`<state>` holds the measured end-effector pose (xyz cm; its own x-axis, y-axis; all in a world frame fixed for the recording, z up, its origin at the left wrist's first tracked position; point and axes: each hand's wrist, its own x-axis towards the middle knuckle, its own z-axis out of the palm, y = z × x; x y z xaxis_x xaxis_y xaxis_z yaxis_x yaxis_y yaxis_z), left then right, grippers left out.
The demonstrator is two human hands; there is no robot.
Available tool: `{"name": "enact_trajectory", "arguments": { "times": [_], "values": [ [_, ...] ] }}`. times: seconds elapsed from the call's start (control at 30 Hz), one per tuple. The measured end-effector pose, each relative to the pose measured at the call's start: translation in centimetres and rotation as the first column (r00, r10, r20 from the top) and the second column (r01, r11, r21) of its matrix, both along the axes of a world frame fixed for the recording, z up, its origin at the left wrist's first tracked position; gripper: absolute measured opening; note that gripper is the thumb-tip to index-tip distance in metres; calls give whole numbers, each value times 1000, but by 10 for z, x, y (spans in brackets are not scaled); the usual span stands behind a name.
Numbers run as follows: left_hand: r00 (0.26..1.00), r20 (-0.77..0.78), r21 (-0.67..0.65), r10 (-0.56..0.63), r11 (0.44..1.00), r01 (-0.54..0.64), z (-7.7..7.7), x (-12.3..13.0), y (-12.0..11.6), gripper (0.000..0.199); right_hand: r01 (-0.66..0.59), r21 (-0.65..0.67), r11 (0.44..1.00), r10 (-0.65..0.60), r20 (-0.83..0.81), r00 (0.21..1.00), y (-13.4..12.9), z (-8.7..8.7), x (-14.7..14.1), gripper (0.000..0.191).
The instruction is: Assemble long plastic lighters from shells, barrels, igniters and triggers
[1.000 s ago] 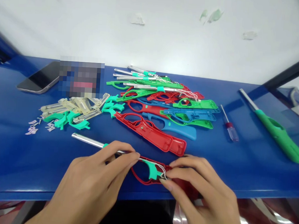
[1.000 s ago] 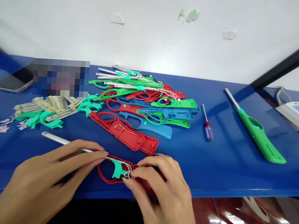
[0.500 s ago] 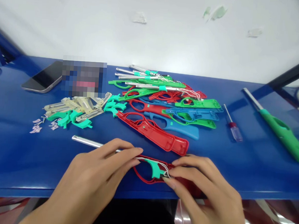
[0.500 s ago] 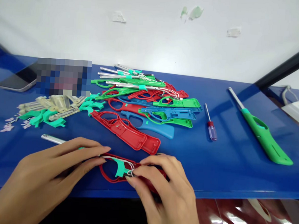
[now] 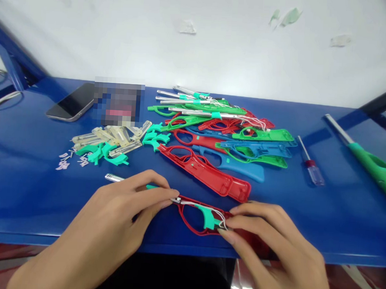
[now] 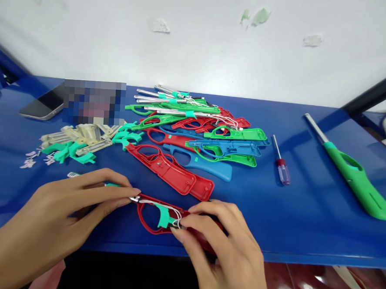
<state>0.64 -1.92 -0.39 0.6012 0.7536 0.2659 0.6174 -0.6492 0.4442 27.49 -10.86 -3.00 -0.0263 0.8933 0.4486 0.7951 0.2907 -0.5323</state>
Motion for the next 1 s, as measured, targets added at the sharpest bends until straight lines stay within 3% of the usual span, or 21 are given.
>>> {"name": "enact_trajectory", "arguments": {
  "times": [0.23, 0.7, 1.0],
  "values": [
    [999, -14, -1, -36, 999, 36, 3, -3, -2, 43, -18, 1, 1000, 18, -6, 1000, 1, 0, -1, 9],
    [996, 86, -1, -15, 1000, 15, 2, -1, 0, 31, -27, 5, 1000, 27, -6, 1000, 3, 1, -1, 8],
    [999, 8, 40, -35, 999, 35, 3, -3, -1, 40, -31, 7, 999, 31, -1, 1000, 2, 2, 1, 7]
  ]
}}
